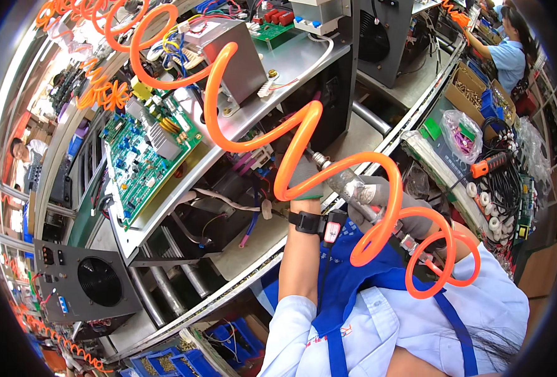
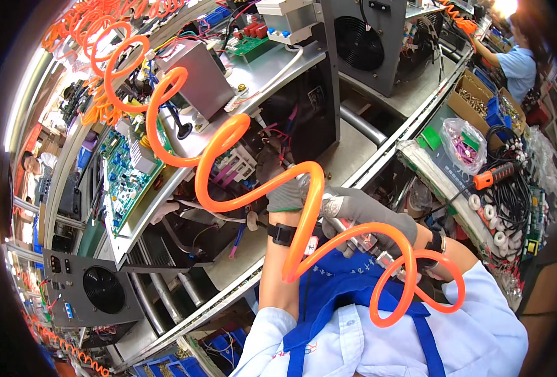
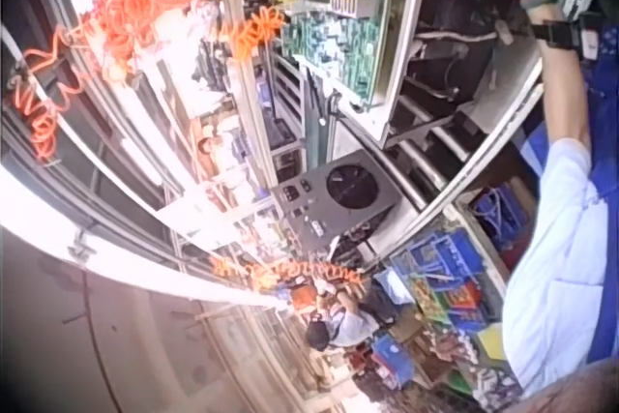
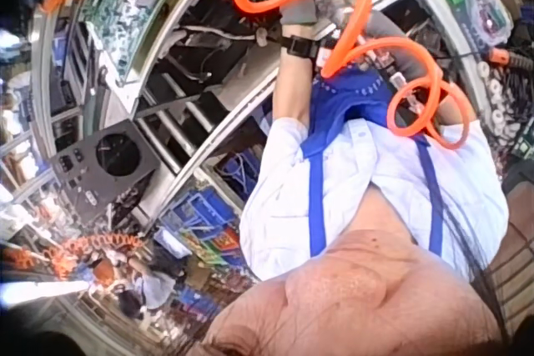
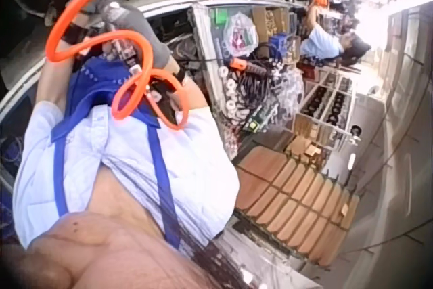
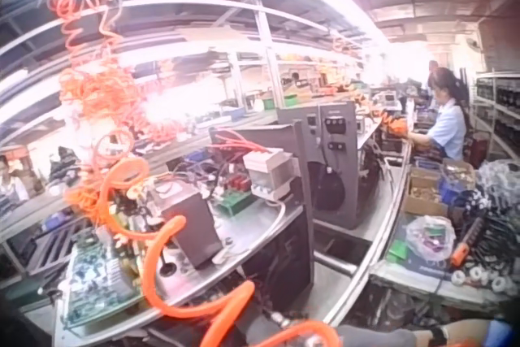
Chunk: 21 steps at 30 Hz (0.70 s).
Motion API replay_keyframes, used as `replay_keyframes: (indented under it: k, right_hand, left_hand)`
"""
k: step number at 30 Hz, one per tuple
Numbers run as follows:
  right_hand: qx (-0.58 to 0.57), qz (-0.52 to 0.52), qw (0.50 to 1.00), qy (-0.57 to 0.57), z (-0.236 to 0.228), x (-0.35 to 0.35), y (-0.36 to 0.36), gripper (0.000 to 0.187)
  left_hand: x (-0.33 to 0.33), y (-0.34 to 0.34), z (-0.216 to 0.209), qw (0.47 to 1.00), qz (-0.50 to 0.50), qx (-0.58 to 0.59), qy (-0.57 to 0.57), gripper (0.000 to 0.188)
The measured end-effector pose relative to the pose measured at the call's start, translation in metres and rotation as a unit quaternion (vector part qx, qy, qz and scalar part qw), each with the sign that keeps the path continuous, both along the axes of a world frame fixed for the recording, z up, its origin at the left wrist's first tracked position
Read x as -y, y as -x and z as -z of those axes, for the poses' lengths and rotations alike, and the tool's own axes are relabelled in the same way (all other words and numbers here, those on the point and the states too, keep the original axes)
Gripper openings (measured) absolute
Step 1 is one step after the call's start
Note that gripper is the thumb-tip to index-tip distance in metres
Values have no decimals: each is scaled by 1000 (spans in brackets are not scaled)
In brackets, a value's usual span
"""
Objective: Assembling a solar inverter unit on a production line using pneumatic and electric tools to install circuit boards and connect wiring.
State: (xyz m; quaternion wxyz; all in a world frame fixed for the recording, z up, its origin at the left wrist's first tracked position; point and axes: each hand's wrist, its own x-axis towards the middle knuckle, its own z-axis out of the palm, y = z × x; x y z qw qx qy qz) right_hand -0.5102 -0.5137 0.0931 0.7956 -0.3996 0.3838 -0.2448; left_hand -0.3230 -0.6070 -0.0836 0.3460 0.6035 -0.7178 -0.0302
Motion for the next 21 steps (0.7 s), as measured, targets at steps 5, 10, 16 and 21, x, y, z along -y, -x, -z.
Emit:
replay_keyframes:
  k: [5,10,16,21]
  right_hand:
    - [0,6,1000,-7,-1,-6,-13,40]
    - [109,-22,992,-52,4,-19,-27,44]
    - [76,-28,996,-27,14,-14,-28,43]
    - [75,-50,996,-24,25,-10,-24,37]
  left_hand:
    - [-3,9,-15,770,9,-637,-38,10]
    - [-3,5,-44,660,-12,-748,71,10]
    - [-3,1,-68,600,-143,-782,83,13]
    - [-8,-13,-40,487,78,-868,65,27]
